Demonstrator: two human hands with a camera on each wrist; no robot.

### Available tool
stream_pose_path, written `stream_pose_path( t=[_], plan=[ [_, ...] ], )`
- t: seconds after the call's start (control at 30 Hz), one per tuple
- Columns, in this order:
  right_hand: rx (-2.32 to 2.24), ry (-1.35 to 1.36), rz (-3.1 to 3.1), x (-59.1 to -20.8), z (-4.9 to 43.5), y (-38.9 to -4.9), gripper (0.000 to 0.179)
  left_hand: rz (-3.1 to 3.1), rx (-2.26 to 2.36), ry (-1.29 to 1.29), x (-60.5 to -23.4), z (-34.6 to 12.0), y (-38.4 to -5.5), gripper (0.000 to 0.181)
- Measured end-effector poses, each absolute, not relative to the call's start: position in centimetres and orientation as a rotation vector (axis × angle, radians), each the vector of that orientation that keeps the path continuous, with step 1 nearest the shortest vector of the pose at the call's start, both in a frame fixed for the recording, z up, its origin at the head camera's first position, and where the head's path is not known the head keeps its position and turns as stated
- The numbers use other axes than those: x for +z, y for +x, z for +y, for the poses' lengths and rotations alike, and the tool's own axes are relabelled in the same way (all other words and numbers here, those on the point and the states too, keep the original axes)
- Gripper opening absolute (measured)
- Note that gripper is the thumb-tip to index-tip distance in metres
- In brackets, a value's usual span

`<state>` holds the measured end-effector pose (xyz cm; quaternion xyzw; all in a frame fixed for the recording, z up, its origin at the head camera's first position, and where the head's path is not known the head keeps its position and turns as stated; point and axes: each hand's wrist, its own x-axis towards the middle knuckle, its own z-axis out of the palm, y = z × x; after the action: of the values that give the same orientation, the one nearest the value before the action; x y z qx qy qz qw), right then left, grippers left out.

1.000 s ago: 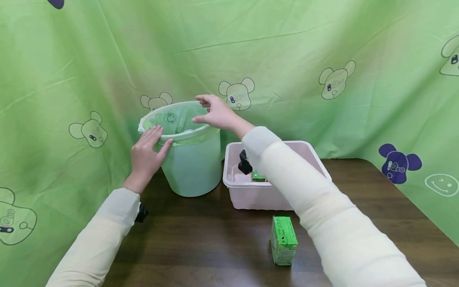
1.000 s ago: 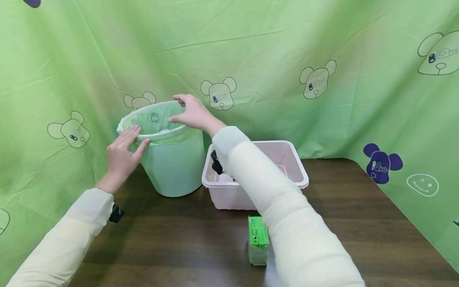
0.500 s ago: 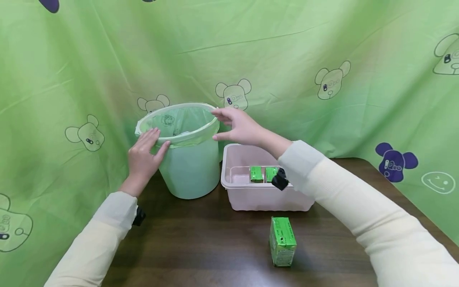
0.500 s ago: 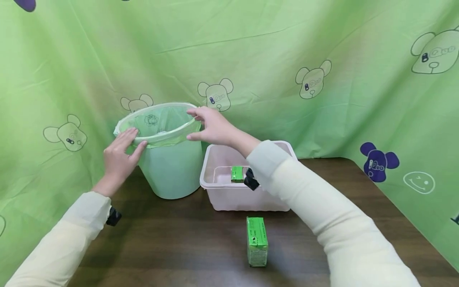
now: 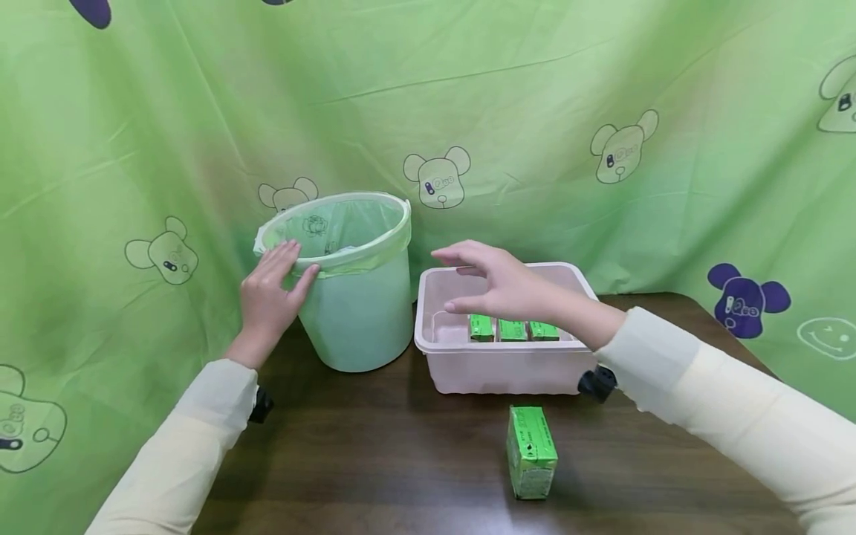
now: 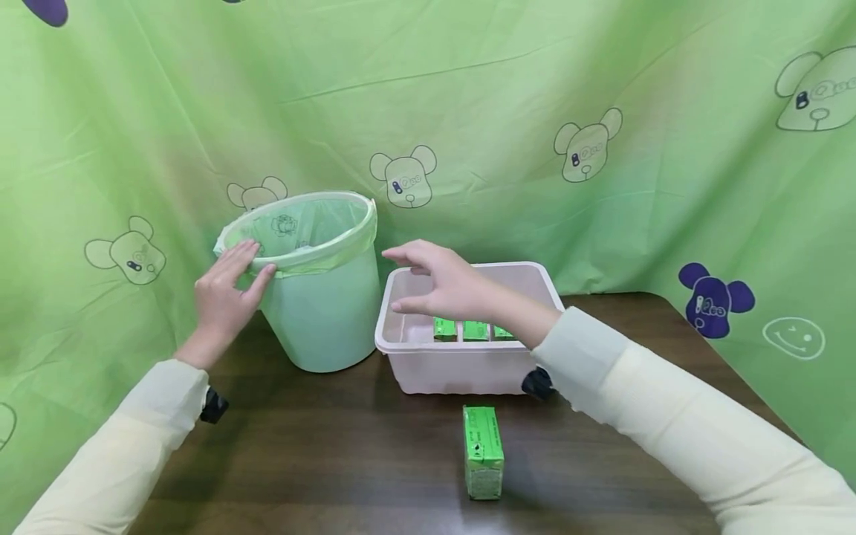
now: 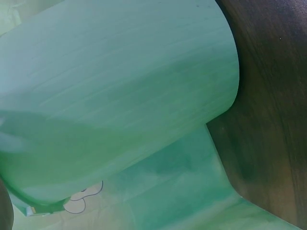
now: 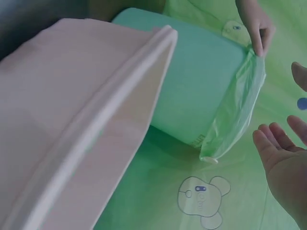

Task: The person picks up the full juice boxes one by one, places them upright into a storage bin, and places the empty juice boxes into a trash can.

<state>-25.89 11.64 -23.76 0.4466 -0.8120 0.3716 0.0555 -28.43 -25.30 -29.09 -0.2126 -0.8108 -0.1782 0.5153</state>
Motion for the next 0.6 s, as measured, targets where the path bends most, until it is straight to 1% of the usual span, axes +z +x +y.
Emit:
stream_pose_path(
  t=[0.27,0.43,0.6],
  plan=[
    [1.161,1.403,-2.422,-26.6,14.9,-23.6,0.064,-1.935,-0.425,-0.515,-29.2,-25.1,-28.4,0.047],
    [1.101,1.423,-2.360,-28.4,16.8,-21.9,0.061,-1.926,-0.424,-0.514,-29.4,-25.2,-28.4,0.049],
    [1.104,1.467,-2.341,-30.5,18.2,-20.6,0.064,-1.919,-0.420,-0.511,-29.5,-25.2,-28.5,0.048]
  ],
)
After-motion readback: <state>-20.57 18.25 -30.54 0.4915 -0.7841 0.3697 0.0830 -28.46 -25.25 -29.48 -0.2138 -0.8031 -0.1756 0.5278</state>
